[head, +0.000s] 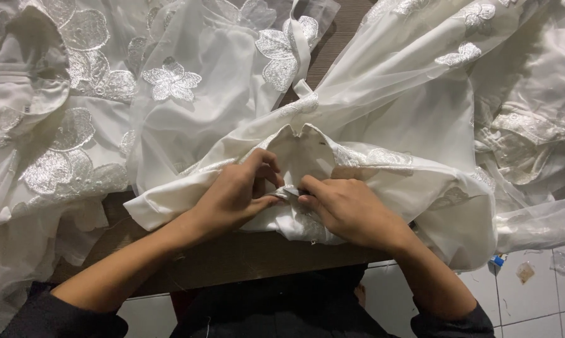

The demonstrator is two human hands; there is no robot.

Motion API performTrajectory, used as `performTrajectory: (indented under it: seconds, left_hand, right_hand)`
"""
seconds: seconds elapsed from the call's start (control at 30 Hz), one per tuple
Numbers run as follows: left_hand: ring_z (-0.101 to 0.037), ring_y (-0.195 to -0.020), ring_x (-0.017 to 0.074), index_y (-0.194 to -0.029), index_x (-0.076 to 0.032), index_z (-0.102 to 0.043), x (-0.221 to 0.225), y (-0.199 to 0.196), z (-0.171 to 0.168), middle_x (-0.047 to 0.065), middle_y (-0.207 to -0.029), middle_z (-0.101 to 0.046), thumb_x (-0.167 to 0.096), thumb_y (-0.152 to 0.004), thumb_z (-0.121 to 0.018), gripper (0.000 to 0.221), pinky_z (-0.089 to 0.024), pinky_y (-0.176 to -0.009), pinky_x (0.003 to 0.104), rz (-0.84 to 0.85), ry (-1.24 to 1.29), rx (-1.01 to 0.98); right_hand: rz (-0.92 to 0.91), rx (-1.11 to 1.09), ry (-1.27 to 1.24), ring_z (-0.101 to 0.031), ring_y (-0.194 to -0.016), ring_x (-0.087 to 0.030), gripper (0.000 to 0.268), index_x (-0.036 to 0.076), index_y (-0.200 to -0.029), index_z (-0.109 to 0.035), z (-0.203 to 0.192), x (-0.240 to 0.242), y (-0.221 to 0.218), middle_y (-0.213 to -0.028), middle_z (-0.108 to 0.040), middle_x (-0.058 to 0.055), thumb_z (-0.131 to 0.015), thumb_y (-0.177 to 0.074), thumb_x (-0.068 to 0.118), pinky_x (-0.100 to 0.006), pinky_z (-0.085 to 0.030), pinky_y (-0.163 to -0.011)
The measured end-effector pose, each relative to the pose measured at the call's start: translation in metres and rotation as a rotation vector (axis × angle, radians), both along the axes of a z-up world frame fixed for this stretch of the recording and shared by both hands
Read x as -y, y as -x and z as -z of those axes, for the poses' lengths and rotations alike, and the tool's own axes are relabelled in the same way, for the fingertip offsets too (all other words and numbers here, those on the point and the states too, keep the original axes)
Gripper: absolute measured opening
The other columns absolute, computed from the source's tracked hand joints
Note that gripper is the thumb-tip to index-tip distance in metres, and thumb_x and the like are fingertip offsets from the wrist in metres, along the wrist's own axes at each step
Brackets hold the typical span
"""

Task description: Trimming loose threads and inspecting a white embroidered dress on a work table.

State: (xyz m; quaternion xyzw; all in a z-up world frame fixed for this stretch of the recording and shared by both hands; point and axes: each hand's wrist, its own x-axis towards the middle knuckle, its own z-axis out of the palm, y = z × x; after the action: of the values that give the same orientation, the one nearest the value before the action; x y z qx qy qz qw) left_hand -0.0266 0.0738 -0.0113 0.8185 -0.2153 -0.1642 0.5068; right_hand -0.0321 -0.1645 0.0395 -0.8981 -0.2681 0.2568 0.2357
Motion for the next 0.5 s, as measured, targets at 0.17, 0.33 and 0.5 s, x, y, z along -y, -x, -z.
performTrajectory:
  seconds: [0.17,0.33,0.5]
  left_hand:
    - [-0.06,-0.054,0.0197,-0.115,-0.012,-0.051,0.0,-0.001,-0.008,0.008,-0.085,-0.079,-0.004,-0.08,-0.08,0.046,-0.048,-0.053,0.032,-0.027,0.073,-0.045]
    - [-0.059,-0.053,0.0188,-0.113,-0.011,-0.053,0.001,0.003,-0.013,0.011,-0.087,-0.081,-0.002,-0.079,-0.081,0.045,-0.047,-0.052,0.03,-0.046,0.14,-0.118]
    - [-0.058,-0.053,0.0178,-0.114,-0.009,-0.052,0.001,0.003,-0.02,0.011,-0.083,-0.078,-0.007,-0.08,-0.083,0.046,-0.045,-0.051,0.029,-0.038,0.195,-0.111]
  right_hand:
    - [-0.001,0.049,-0.011,-0.075,-0.063,-0.037,0.023,0.011,-0.107,-0.06,-0.002,-0.002,0.004,-0.069,-0.072,-0.015,-0.047,-0.104,0.03,-0.045,-0.061,-0.058]
    - [-0.004,0.16,-0.046,-0.074,-0.062,-0.036,0.021,0.012,-0.106,-0.061,0.0,-0.005,0.011,-0.067,-0.069,-0.012,-0.046,-0.106,0.027,-0.046,-0.06,-0.057]
    - [0.106,0.129,-0.169,-0.076,-0.069,-0.034,0.022,0.012,-0.109,-0.062,0.006,0.001,0.011,-0.073,-0.072,-0.011,-0.046,-0.105,0.027,-0.042,-0.061,-0.06]
